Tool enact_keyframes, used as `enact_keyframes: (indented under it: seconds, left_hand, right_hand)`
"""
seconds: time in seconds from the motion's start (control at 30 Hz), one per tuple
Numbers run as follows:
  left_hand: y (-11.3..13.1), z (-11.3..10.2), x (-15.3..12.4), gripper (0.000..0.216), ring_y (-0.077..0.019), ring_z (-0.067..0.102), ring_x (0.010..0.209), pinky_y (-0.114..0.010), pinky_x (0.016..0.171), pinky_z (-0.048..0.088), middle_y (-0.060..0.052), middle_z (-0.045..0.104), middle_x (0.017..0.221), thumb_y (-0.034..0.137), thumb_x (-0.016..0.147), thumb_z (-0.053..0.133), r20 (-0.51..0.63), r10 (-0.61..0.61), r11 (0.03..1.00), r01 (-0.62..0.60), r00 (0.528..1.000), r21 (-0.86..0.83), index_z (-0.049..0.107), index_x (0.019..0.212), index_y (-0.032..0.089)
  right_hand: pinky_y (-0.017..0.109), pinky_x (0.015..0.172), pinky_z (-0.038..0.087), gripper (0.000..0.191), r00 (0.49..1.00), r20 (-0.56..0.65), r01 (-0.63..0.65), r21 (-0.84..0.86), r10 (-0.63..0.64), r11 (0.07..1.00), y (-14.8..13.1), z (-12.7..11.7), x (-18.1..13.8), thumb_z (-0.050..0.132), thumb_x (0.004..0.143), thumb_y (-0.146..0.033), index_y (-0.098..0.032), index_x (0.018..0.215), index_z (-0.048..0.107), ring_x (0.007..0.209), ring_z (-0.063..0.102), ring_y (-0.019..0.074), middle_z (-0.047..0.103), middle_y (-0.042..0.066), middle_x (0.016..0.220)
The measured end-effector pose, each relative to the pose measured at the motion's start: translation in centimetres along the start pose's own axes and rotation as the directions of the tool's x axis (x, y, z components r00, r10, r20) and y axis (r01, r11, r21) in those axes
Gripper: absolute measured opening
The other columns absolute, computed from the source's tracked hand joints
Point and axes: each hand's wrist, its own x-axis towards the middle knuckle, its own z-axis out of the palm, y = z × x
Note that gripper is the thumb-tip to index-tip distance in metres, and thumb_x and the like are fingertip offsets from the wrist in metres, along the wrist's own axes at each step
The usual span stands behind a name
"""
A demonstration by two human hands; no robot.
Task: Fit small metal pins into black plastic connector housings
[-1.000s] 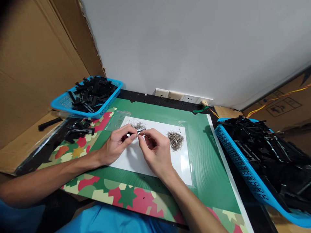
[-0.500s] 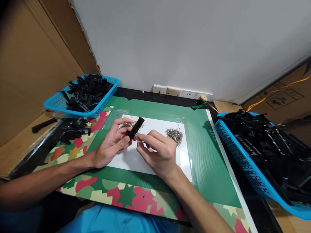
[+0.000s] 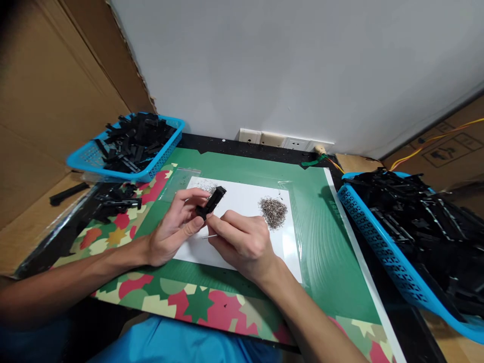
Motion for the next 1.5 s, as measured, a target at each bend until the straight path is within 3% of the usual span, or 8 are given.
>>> enact_keyframes:
  seconds: [0.33, 0.47, 0.6, 0.93, 1.07, 1.17, 1.33, 1.5]
  left_hand:
    - [0.5, 0.8, -0.2, 0.045, -0.0129, 0.050, 0.077, -0.025, 0.063, 0.045, -0.006, 0.049, 0.114, 0.038, 0.109, 0.056, 0.028, -0.178, 0.947, 0.179, 0.984, -0.266, 0.039, 0.150, 0.037]
    - [0.4, 1.0, -0.2, 0.045, -0.0124, 0.049, 0.075, -0.026, 0.064, 0.045, -0.006, 0.048, 0.114, 0.042, 0.108, 0.055, 0.039, -0.226, 0.921, 0.227, 0.973, -0.318, 0.037, 0.149, 0.038]
    - [0.7, 0.9, 0.2, 0.041, -0.0132, 0.051, 0.076, -0.025, 0.066, 0.047, -0.005, 0.050, 0.110, 0.046, 0.108, 0.054, 0.012, -0.269, 0.917, 0.260, 0.963, -0.301, 0.038, 0.144, 0.036]
    - [0.5, 0.2, 0.9, 0.031, -0.0122, 0.041, 0.066, -0.021, 0.052, 0.031, 0.001, 0.044, 0.089, 0.042, 0.102, 0.059, 0.112, -0.378, 0.783, 0.382, 0.919, -0.491, 0.044, 0.127, 0.032]
    - [0.6, 0.1, 0.9, 0.026, -0.0150, 0.048, 0.070, -0.026, 0.055, 0.041, -0.003, 0.052, 0.094, 0.047, 0.107, 0.050, 0.045, -0.368, 0.883, 0.364, 0.929, -0.297, 0.052, 0.124, 0.027]
    - [0.7, -0.2, 1.0, 0.024, -0.0184, 0.058, 0.087, -0.033, 0.075, 0.052, -0.008, 0.061, 0.110, 0.042, 0.108, 0.052, -0.050, -0.192, 0.980, 0.194, 0.980, 0.044, 0.060, 0.120, 0.023]
    - [0.3, -0.7, 1.3, 0.023, -0.0209, 0.064, 0.102, -0.034, 0.083, 0.055, -0.008, 0.069, 0.116, 0.024, 0.098, 0.071, -0.038, 0.124, 0.888, -0.094, 0.992, 0.450, 0.067, 0.120, 0.020]
    - [-0.2, -0.8, 1.3, 0.019, -0.0209, 0.069, 0.097, -0.036, 0.085, 0.055, -0.007, 0.077, 0.104, 0.025, 0.098, 0.075, -0.015, 0.211, 0.802, -0.165, 0.977, 0.574, 0.073, 0.116, 0.018]
  right_hand:
    - [0.026, 0.046, 0.038, 0.015, 1.000, 0.020, -0.018, -0.019, 0.018, 1.000, -0.5, 0.2, 0.3, 0.065, 0.099, -0.015, -0.022, 0.103, 0.078, 0.049, 0.051, 0.0099, 0.061, -0.003, 0.060]
    - [0.028, 0.045, 0.035, 0.015, 0.997, 0.079, -0.020, -0.020, 0.021, 1.000, -0.5, 0.2, 0.4, 0.064, 0.098, -0.013, -0.019, 0.095, 0.077, 0.048, 0.048, 0.0096, 0.059, -0.003, 0.060]
    - [0.027, 0.047, 0.037, 0.022, 0.991, 0.132, -0.028, -0.042, 0.033, 0.999, 0.0, 0.1, 0.5, 0.060, 0.101, -0.012, -0.020, 0.109, 0.078, 0.053, 0.054, 0.0101, 0.066, -0.001, 0.068]
    - [0.026, 0.051, 0.039, 0.026, 0.976, 0.217, 0.034, -0.113, -0.009, 0.993, 1.5, -0.7, 0.2, 0.058, 0.104, -0.012, -0.023, 0.118, 0.076, 0.059, 0.057, 0.0101, 0.071, 0.002, 0.082]
    - [0.026, 0.050, 0.037, 0.025, 0.972, 0.235, 0.022, -0.135, 0.010, 0.991, 1.5, -0.9, 0.3, 0.056, 0.106, -0.014, -0.024, 0.115, 0.077, 0.058, 0.056, 0.0103, 0.069, 0.001, 0.078]
    - [0.025, 0.051, 0.038, 0.024, 0.968, 0.245, -0.016, -0.123, 0.046, 0.992, 1.8, -1.2, 0.4, 0.055, 0.106, -0.015, -0.023, 0.114, 0.077, 0.061, 0.060, 0.0104, 0.071, 0.002, 0.082]
    - [0.024, 0.056, 0.043, 0.022, 0.963, 0.248, -0.094, -0.048, 0.103, 0.994, 2.5, -1.5, 0.3, 0.055, 0.106, -0.016, -0.023, 0.110, 0.076, 0.066, 0.063, 0.0112, 0.072, 0.003, 0.086]
    - [0.025, 0.060, 0.044, 0.016, 0.935, 0.316, -0.195, 0.070, 0.164, 0.978, 2.6, -1.8, 0.6, 0.059, 0.105, -0.019, -0.021, 0.109, 0.075, 0.067, 0.060, 0.0125, 0.068, 0.003, 0.087]
